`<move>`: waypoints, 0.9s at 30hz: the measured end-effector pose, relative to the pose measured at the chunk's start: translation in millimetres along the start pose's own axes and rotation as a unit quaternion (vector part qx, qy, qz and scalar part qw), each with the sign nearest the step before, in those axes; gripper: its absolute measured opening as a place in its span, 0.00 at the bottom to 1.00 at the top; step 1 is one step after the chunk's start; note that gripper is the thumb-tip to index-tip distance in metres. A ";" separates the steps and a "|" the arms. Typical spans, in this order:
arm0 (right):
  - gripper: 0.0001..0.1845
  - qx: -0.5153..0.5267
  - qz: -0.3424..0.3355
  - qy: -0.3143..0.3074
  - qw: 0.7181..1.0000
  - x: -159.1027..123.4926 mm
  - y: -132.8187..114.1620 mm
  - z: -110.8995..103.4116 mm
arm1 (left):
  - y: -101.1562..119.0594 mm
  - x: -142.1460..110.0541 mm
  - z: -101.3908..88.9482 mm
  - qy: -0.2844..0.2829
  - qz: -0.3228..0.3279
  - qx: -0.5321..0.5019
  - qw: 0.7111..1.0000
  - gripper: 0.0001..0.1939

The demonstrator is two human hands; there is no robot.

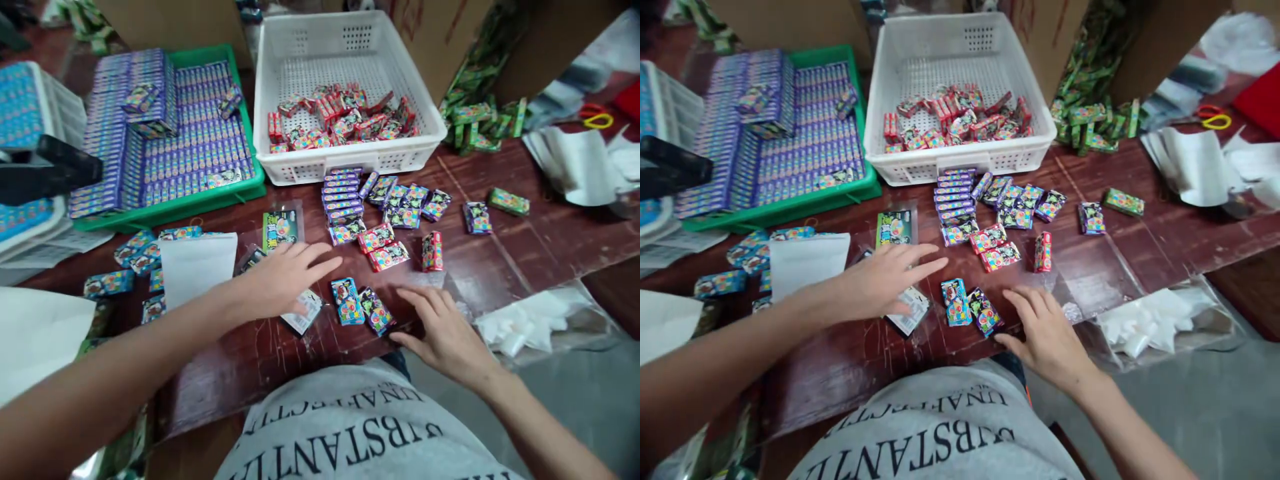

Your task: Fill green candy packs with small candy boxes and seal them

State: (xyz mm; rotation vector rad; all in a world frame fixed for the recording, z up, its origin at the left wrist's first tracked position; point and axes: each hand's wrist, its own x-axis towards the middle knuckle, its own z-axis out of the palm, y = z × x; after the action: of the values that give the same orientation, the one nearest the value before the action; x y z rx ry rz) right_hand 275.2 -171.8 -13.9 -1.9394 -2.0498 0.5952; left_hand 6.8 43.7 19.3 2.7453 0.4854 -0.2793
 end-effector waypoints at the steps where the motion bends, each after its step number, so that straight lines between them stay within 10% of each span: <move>1: 0.39 -0.005 -0.058 -0.034 0.998 7.2 5.8 -8.7 | -5.1 -6.9 -2.3 -0.028 0.020 0.035 0.999 0.54; 6: 0.56 -0.022 -0.218 -0.132 0.967 48.6 15.2 -15.5 | -4.9 -31.2 10.5 -0.070 0.080 0.055 0.993 0.57; 10: 0.53 -0.055 -0.166 -0.087 0.981 53.2 16.4 -5.2 | 13.2 -27.5 21.7 -0.044 0.042 0.035 0.998 0.43; 27: 0.55 -0.045 -0.117 -0.021 0.992 75.2 8.9 24.0 | 51.1 -16.5 46.1 0.013 -0.066 -0.047 0.997 0.47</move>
State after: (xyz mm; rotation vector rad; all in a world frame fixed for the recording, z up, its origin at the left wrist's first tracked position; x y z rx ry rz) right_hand 266.4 -99.7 -46.1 -1.7098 -2.3226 0.5014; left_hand 4.1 -23.0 -4.2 2.6319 0.6715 -0.2473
